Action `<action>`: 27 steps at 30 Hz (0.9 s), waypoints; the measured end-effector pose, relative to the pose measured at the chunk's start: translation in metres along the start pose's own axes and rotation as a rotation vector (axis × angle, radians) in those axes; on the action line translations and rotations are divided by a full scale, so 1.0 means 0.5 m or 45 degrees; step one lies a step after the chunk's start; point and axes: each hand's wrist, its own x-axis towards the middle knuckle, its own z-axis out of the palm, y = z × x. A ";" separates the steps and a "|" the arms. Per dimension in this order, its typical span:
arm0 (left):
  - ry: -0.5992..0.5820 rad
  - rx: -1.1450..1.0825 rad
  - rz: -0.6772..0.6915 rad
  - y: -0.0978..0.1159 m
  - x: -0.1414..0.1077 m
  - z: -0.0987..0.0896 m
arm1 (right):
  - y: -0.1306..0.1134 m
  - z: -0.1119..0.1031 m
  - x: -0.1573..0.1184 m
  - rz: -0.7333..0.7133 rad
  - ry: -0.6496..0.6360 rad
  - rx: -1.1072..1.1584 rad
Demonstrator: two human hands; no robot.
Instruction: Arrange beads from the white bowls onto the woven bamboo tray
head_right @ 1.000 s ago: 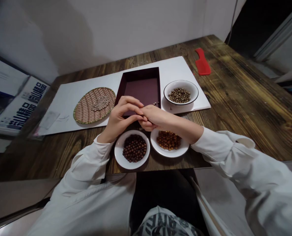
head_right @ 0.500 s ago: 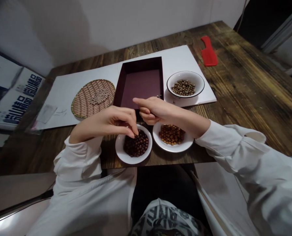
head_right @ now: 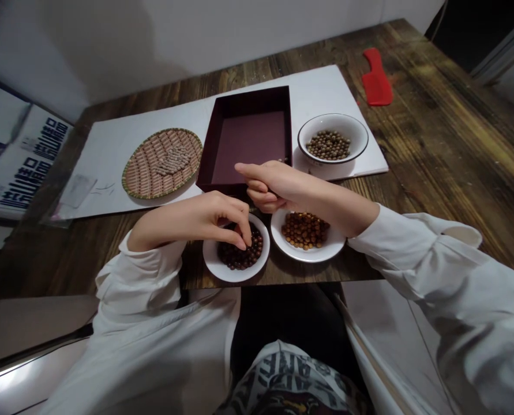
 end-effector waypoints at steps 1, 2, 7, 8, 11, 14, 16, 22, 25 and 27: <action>-0.003 0.008 -0.003 -0.002 0.000 0.001 | 0.001 -0.001 0.000 -0.003 0.001 -0.006; 0.001 0.012 -0.003 -0.004 0.000 0.002 | 0.002 -0.001 0.001 -0.007 0.000 -0.008; -0.029 -0.011 0.005 -0.011 0.003 0.006 | 0.006 -0.007 0.006 -0.017 -0.033 0.010; -0.041 -0.016 0.002 -0.012 0.005 0.007 | 0.007 -0.007 0.006 -0.016 -0.039 0.016; -0.057 -0.025 0.001 -0.016 0.009 0.009 | 0.008 -0.009 0.007 -0.020 -0.049 0.035; -0.063 -0.023 0.005 -0.018 0.010 0.009 | 0.010 -0.010 0.007 -0.029 -0.057 0.038; -0.067 -0.020 0.013 -0.017 0.009 0.007 | 0.011 -0.011 0.007 -0.032 -0.057 0.034; -0.010 -0.044 0.009 -0.006 0.005 -0.001 | 0.010 -0.012 0.008 -0.036 -0.050 0.031; 0.093 -0.061 0.002 -0.002 0.002 -0.004 | 0.010 -0.013 0.009 -0.043 -0.080 0.050; 0.192 -0.073 0.010 -0.002 0.001 -0.005 | 0.010 -0.014 0.011 -0.041 -0.106 0.075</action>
